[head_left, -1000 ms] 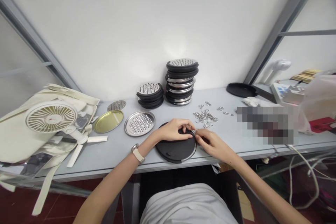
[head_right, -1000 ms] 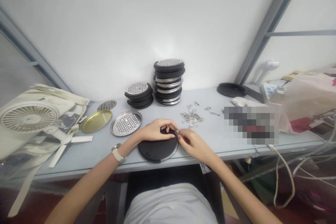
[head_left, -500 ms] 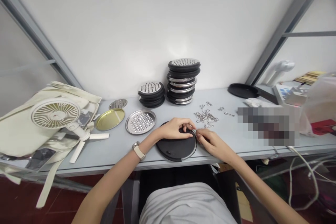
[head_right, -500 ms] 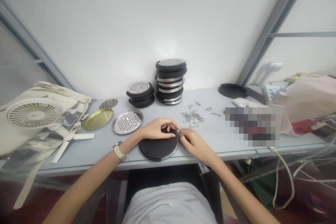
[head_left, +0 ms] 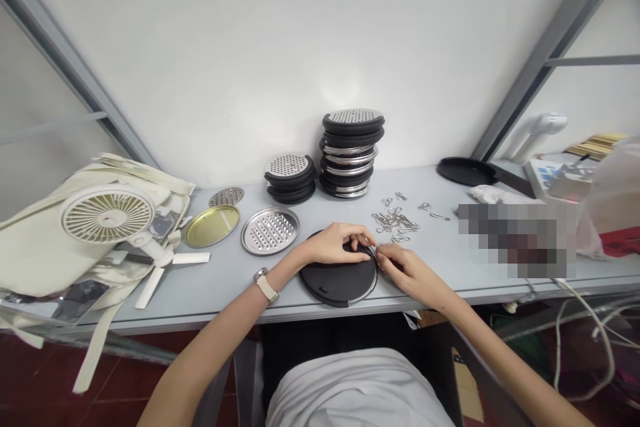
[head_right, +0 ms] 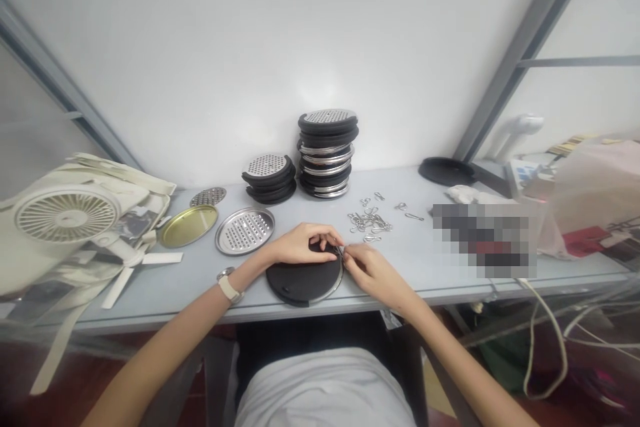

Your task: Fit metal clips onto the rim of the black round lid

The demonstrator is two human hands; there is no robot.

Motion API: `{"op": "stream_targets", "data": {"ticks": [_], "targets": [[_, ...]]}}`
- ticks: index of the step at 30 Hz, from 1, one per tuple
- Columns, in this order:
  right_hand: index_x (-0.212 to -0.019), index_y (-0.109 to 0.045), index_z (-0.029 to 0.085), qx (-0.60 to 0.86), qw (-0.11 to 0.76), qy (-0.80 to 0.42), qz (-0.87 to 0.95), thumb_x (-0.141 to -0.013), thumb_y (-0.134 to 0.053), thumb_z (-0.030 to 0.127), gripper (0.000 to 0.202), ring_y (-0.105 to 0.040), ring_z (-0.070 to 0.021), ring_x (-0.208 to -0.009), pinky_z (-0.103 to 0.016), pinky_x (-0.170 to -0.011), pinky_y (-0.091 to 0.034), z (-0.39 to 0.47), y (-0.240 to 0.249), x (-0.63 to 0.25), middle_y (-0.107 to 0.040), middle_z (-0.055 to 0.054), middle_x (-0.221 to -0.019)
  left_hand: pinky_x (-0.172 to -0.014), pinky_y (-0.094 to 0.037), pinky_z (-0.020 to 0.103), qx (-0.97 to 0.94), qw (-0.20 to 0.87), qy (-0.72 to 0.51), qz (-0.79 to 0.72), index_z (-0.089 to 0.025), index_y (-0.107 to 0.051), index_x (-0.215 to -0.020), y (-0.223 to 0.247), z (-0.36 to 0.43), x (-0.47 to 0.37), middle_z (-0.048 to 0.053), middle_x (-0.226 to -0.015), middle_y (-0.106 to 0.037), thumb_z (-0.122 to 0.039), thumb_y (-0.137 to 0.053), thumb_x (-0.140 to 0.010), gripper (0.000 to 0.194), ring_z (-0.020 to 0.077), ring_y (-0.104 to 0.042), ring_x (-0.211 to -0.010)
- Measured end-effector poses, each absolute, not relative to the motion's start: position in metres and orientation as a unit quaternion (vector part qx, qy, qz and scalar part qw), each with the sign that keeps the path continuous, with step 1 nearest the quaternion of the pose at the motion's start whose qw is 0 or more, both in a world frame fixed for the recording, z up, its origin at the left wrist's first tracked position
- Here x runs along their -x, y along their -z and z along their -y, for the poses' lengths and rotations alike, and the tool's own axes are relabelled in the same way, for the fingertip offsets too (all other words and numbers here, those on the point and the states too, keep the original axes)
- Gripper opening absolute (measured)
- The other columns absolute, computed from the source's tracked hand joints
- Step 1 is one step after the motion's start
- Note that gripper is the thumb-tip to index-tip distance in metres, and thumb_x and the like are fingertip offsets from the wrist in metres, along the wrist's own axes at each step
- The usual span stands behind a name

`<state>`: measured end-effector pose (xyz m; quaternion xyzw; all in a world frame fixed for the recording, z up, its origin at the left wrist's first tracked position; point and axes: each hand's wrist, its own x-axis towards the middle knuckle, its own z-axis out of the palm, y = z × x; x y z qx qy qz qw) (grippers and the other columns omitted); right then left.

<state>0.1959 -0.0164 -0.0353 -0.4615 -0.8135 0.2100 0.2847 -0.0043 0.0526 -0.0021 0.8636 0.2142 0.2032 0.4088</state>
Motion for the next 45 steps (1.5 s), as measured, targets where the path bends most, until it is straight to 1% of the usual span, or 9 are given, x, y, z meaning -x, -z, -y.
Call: {"op": "stream_targets", "data": {"ticks": [11, 19, 26, 33, 38, 41, 45], "targets": [[-0.069, -0.049, 0.019, 0.460, 0.286, -0.204, 0.815, -0.095, -0.036, 0.025, 0.029, -0.051, -0.0162, -0.065, -0.029, -0.065, -0.041, 0.0157, 0.0357, -0.1962, -0.053, -0.001, -0.066, -0.066, -0.042, 0.022, -0.860, 0.419, -0.199, -0.213, -0.017, -0.062, -0.107, 0.0037, -0.0538, 0.0053, 0.005, -0.095, -0.064, -0.019, -0.067, -0.076, 0.031, 0.0107, -0.054, -0.076], [-0.071, -0.047, 0.020, 0.461, 0.275, -0.204, 0.818, -0.097, -0.034, 0.028, 0.031, -0.052, -0.0166, -0.065, -0.029, -0.066, -0.041, 0.0158, 0.0359, -0.1965, -0.053, -0.001, -0.067, -0.066, -0.041, 0.021, -0.858, 0.422, -0.195, -0.218, -0.016, -0.062, -0.107, 0.0024, -0.0548, 0.0054, 0.005, -0.095, -0.065, -0.025, -0.069, -0.076, 0.032, 0.0101, -0.054, -0.075], [-0.072, -0.050, 0.020, 0.458, 0.279, -0.210, 0.817, -0.098, -0.033, 0.030, 0.032, -0.052, -0.0169, -0.066, -0.029, -0.067, -0.041, 0.0154, 0.0348, -0.1957, -0.054, -0.001, -0.068, -0.066, -0.041, 0.021, -0.859, 0.423, -0.196, -0.209, -0.016, -0.061, -0.107, 0.0028, -0.0560, 0.0055, 0.004, -0.095, -0.065, -0.026, -0.069, -0.077, 0.032, 0.0098, -0.054, -0.075], [-0.069, -0.048, 0.020, 0.457, 0.285, -0.206, 0.817, -0.098, -0.033, 0.029, 0.034, -0.049, -0.0157, -0.063, -0.028, -0.065, -0.040, 0.0164, 0.0338, -0.1953, -0.052, 0.000, -0.065, -0.065, -0.041, 0.021, -0.858, 0.427, -0.204, -0.198, -0.016, -0.062, -0.107, 0.0041, -0.0572, 0.0057, 0.005, -0.094, -0.065, -0.026, -0.069, -0.077, 0.032, 0.0097, -0.053, -0.074], [-0.067, -0.044, 0.020, 0.460, 0.290, -0.205, 0.814, -0.099, -0.031, 0.030, 0.036, -0.047, -0.0152, -0.061, -0.028, -0.066, -0.039, 0.0170, 0.0324, -0.1937, -0.048, 0.001, -0.063, -0.067, -0.042, 0.021, -0.862, 0.417, -0.199, -0.211, -0.016, -0.062, -0.106, 0.0036, -0.0565, 0.0056, 0.003, -0.091, -0.063, -0.028, -0.069, -0.077, 0.032, 0.0096, -0.054, -0.074], [-0.067, -0.045, 0.020, 0.458, 0.288, -0.207, 0.815, -0.099, -0.031, 0.031, 0.036, -0.048, -0.0158, -0.063, -0.029, -0.067, -0.039, 0.0173, 0.0322, -0.1930, -0.049, 0.001, -0.064, -0.069, -0.043, 0.021, -0.864, 0.409, -0.200, -0.213, -0.017, -0.062, -0.105, 0.0040, -0.0560, 0.0050, 0.002, -0.090, -0.062, -0.026, -0.068, -0.076, 0.031, 0.0093, -0.053, -0.073], [-0.070, -0.046, 0.020, 0.461, 0.288, -0.210, 0.813, -0.099, -0.032, 0.031, 0.035, -0.049, -0.0163, -0.064, -0.029, -0.068, -0.038, 0.0166, 0.0335, -0.1935, -0.050, 0.000, -0.065, -0.066, -0.044, 0.020, -0.863, 0.411, -0.210, -0.205, -0.017, -0.062, -0.105, 0.0051, -0.0556, 0.0042, 0.001, -0.087, -0.060, -0.023, -0.067, -0.076, 0.030, 0.0092, -0.052, -0.071]]}}
